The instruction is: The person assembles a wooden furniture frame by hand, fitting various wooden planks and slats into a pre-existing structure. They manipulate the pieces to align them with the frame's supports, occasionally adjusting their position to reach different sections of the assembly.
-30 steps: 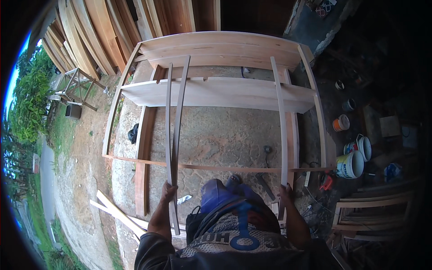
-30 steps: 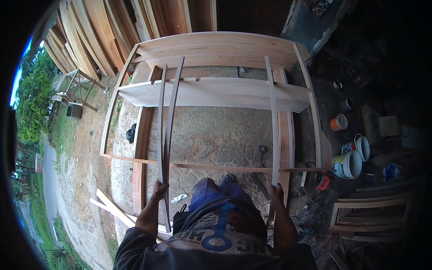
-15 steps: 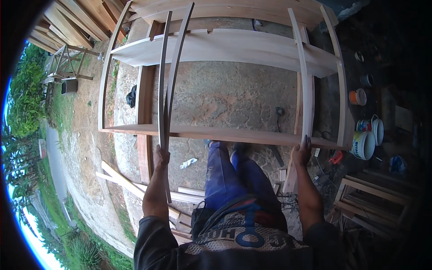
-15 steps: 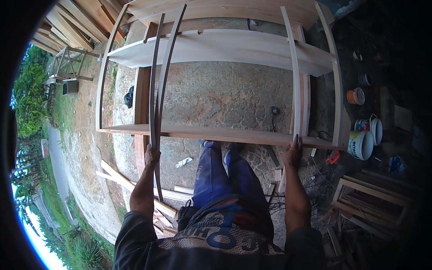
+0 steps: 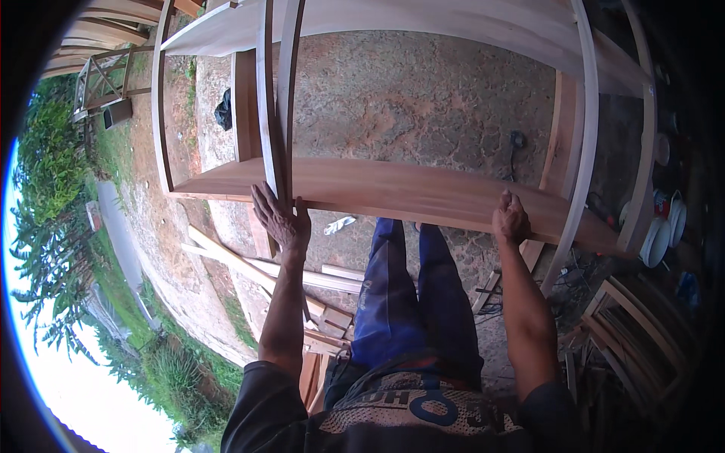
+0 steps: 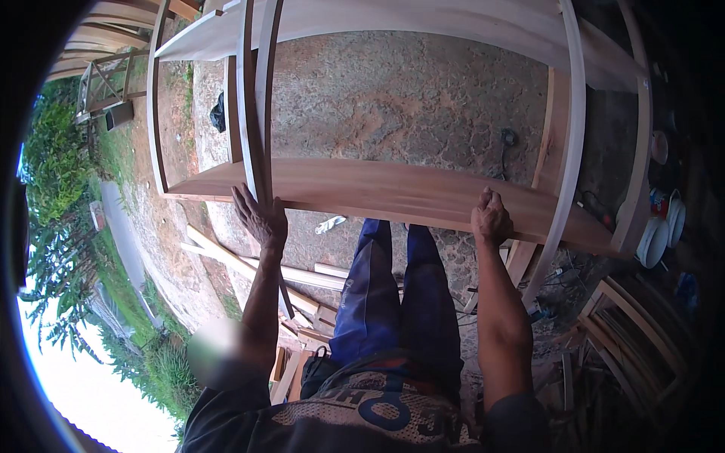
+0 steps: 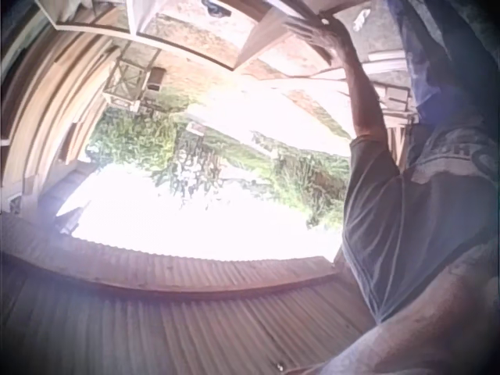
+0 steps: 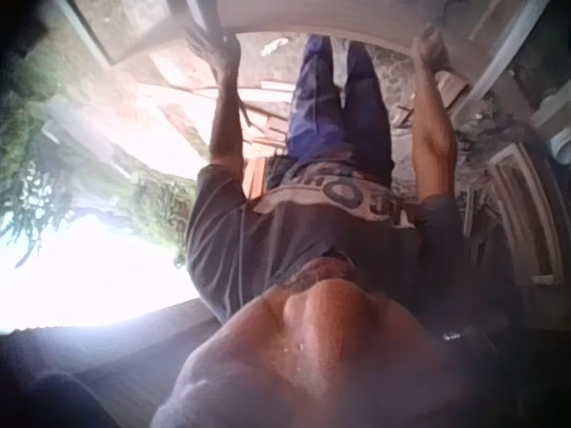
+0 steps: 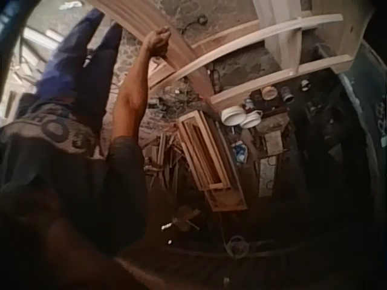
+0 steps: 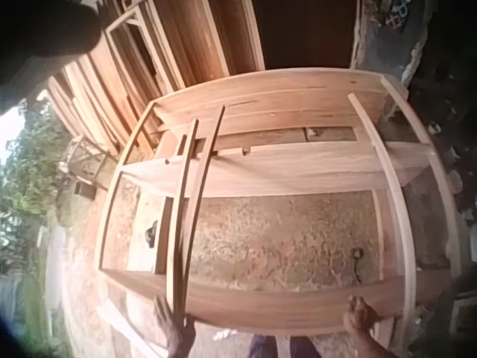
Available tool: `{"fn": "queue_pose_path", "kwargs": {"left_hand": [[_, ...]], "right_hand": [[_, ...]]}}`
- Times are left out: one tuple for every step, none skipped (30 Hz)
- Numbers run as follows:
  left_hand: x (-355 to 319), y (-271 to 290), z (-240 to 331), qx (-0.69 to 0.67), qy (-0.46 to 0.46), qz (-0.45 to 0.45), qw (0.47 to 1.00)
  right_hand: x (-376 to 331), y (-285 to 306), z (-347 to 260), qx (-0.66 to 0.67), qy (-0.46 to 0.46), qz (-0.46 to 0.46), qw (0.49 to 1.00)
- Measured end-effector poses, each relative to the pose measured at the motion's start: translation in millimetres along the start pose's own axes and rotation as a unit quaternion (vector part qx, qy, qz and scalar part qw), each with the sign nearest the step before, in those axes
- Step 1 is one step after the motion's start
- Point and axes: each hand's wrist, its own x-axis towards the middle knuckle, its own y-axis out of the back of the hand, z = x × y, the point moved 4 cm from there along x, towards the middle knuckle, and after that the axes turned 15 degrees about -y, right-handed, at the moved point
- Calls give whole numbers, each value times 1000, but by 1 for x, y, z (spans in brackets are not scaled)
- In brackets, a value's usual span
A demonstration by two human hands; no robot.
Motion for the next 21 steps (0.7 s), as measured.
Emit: {"fn": "queue_pose_path", "kwargs": {"left_hand": [[8,-3,8,-50,-27,2,998],[13,-10,15,-102,-54,5,993],[14,-23,24,-120,-77,-50,989],[17,-36,33,-172,-81,-81,978],[19,-50,40,-183,-38,-120,975],[24,-64,47,-197,1,-158,968],[32,-73,54,-159,51,-227,959],[39,-80,59,-120,100,-295,943],[43,-84,58,-76,151,-356,919],[41,-88,58,-79,153,-348,922],[33,-91,57,-82,156,-339,924],[34,-90,55,-84,157,-324,929],[39,-88,60,-74,165,-342,922],[42,-87,61,-74,164,-360,915],[43,-84,61,-71,172,-368,911],[43,-83,61,-75,179,-377,906],[46,-82,61,-76,184,-380,904],[45,-82,60,-69,188,-382,902],[44,-83,59,-69,184,-380,904],[43,-84,58,-67,182,-379,905],[44,-83,57,-69,184,-377,905]], "right_hand": [[2,-5,0,5,-4,15,1000],[5,-8,3,-13,-11,9,1000],[0,-5,-3,-31,-13,2,999],[-1,-2,-8,-45,-14,-4,999],[2,-6,-5,-42,-19,-17,999],[6,-10,-2,-37,-28,-27,999],[9,-11,0,-33,-36,-37,998],[10,-10,1,-40,-39,-32,998],[6,-7,-6,-45,-38,-29,998],[3,-4,-11,-50,-36,-25,998],[2,-4,-6,-52,-36,-30,998],[2,-4,-3,-48,-35,-32,998],[3,-4,-3,-41,-32,-33,998],[3,-4,-3,-49,-33,-29,998],[0,0,-8,-56,-40,-35,997],[1,-1,-6,-54,-38,-38,997],[3,-3,-4,-47,-32,-26,998],[2,-4,-4,-49,-31,-24,998],[3,-8,-1,-30,-11,21,999],[4,-11,-1,-29,-9,16,999],[5,-11,-1,-29,-9,11,999]]}}
